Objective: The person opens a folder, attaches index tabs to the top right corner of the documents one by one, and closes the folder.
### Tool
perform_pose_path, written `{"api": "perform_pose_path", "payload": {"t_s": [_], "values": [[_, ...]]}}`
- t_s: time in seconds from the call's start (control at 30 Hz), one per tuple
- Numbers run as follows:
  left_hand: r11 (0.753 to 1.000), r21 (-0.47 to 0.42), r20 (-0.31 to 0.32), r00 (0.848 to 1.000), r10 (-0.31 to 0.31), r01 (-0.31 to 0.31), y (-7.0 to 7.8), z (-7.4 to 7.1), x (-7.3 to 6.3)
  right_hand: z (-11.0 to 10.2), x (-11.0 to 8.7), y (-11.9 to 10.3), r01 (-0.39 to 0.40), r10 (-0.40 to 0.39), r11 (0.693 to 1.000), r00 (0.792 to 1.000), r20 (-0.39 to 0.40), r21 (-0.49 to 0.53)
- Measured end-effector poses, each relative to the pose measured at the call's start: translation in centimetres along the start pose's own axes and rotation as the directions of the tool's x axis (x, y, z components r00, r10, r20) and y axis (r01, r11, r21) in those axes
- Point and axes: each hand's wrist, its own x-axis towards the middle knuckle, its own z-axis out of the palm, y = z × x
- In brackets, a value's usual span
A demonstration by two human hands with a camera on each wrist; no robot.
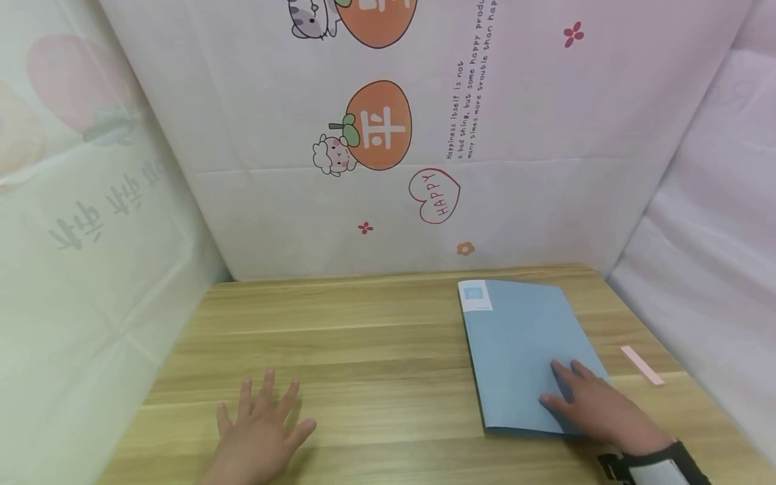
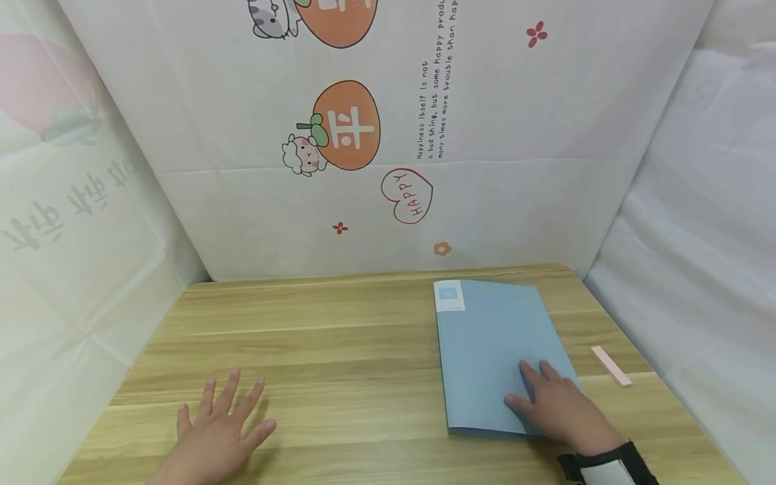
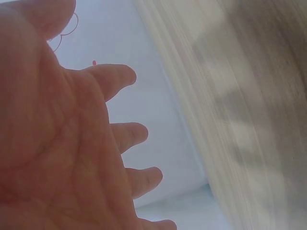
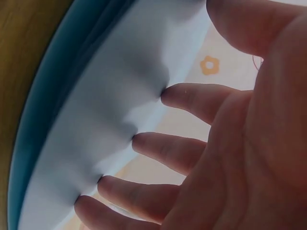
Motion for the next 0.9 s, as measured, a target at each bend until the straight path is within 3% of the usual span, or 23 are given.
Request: {"api": "perform_pose_path", "payload": {"t_s": [0.5, 0.9], "values": [[1.0, 0.005, -0.011, 1.0, 0.012, -0.012, 0.0, 0.1, 0.0, 0.5, 0.9, -0.1, -0.042, 0.044, 0.998, 0.998, 0.038, -0.056], [1.0, 0.0, 0.004, 1.0, 0.012, -0.012, 0.3, 0.0, -0.1, 1.0, 1.3, -1.5, 0.0, 0.002, 0.999, 0.999, 0.036, -0.051]]}}
